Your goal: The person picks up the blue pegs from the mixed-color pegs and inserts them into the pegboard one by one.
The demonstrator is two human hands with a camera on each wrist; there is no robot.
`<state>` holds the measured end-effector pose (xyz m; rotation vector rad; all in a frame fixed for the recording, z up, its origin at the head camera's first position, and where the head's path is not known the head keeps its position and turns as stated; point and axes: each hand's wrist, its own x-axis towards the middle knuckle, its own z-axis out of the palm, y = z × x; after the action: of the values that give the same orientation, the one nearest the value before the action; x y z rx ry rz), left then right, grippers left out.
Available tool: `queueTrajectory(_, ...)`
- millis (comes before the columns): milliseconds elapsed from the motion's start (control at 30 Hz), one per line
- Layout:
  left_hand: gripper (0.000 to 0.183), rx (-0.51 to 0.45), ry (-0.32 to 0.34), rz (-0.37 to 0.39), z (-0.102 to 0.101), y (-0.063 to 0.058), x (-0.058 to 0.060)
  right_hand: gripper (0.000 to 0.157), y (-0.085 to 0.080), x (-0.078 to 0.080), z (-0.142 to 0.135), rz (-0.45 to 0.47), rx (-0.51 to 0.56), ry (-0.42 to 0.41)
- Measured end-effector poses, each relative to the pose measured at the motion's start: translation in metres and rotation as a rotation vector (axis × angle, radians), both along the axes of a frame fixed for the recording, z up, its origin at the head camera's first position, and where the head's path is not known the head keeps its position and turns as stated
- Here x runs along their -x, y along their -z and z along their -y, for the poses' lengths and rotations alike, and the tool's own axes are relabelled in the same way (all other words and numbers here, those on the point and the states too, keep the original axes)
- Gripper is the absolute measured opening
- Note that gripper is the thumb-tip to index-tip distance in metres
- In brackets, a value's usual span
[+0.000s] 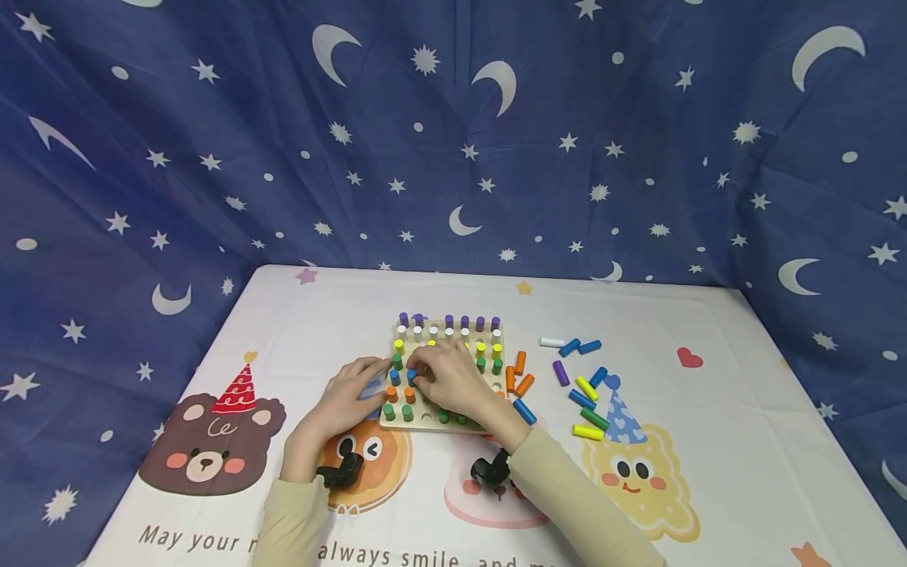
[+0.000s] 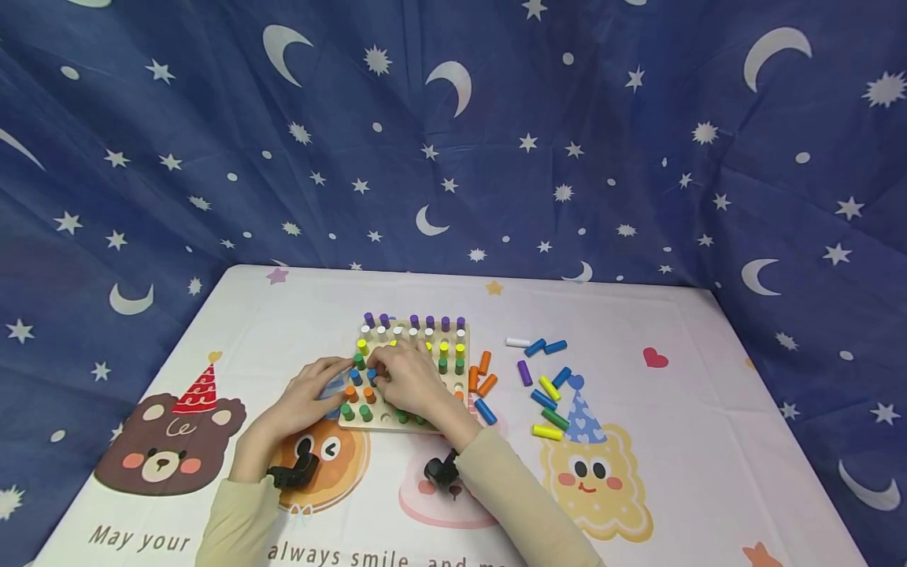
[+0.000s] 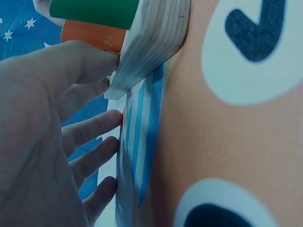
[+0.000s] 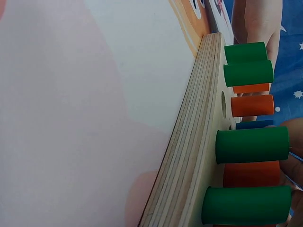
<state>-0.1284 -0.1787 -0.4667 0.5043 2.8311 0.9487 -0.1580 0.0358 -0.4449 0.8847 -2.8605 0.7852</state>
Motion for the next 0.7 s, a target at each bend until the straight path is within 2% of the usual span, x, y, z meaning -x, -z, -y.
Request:
queueTrajectory(533, 0.056, 0.002, -0.006, 0.015, 0.0, 0.0003, 0.001, 0.016, -0.0019, -0.0017, -0.0016, 0.031, 0.016, 0.011)
queueTrajectory(700, 0.056, 0.006, -0.004, 0.011, -0.0003, 0.0006, 0.0011, 0.014, -0.0076, -0.004, -0.0034, 0.026, 0.035, 0.017)
